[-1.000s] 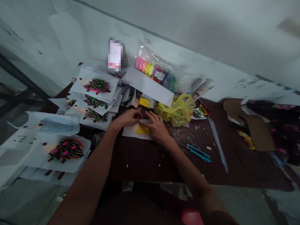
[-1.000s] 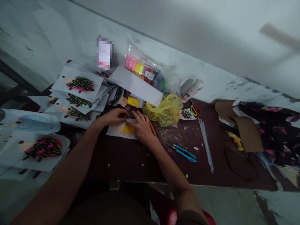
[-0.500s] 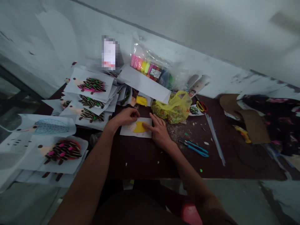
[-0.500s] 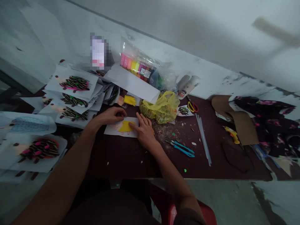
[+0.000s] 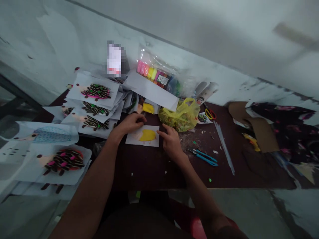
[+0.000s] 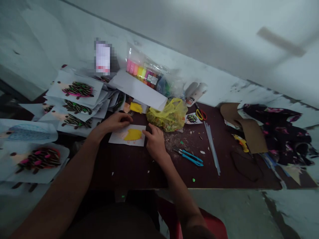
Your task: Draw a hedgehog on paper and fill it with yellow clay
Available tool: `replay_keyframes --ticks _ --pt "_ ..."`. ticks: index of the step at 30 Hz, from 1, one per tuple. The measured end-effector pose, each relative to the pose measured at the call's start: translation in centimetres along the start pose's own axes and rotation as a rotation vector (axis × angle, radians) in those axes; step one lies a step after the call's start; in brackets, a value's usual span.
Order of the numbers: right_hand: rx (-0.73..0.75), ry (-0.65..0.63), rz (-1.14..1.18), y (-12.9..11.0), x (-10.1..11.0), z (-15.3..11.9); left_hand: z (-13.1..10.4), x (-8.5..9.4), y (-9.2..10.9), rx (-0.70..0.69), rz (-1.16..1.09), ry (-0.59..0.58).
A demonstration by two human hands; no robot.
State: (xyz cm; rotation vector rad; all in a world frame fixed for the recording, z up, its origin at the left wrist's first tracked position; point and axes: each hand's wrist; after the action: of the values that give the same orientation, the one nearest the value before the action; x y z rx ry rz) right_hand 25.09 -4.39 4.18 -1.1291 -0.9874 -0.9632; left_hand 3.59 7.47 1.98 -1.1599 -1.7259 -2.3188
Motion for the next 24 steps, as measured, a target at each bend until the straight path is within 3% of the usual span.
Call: replay_keyframes --ticks 5,9,16,20,24 --pt "-0.100 -0.062 -0.011 -1.5 0.7 3.9 0.4 -0.6 1.0 -0.140 -0.004 0.280" --pt "-0.133 -0.088 -0.054 -2.8 0.7 8.2 0.7 -1.0 0.9 -0.101 0.049 0.421" --pt "-0.199 -0.051 -0.198 -3.2 -1.3 12.7 0.8 -1.1 0.5 0.020 0.001 0.408" --pt "-0.088 -0.005 -0.221 -2.8 -1.8 12.9 1.2 -1.4 0.5 0.078 -0.102 0.431" --pt "-0.056 0.037 -0.142 -2.4 -1.4 11.7 1.5 -1.8 0.3 0.176 -0.388 0.515"
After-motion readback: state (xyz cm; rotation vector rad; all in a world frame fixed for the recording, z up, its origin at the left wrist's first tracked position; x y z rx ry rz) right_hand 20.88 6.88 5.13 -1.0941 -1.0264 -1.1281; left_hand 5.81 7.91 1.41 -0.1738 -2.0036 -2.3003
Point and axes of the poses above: each hand's wrist, its own z-axis towards the middle knuckle, its own x-axis out of the back of the hand, y = z × x, and after that the axes turned 5 degrees about -x, right-handed
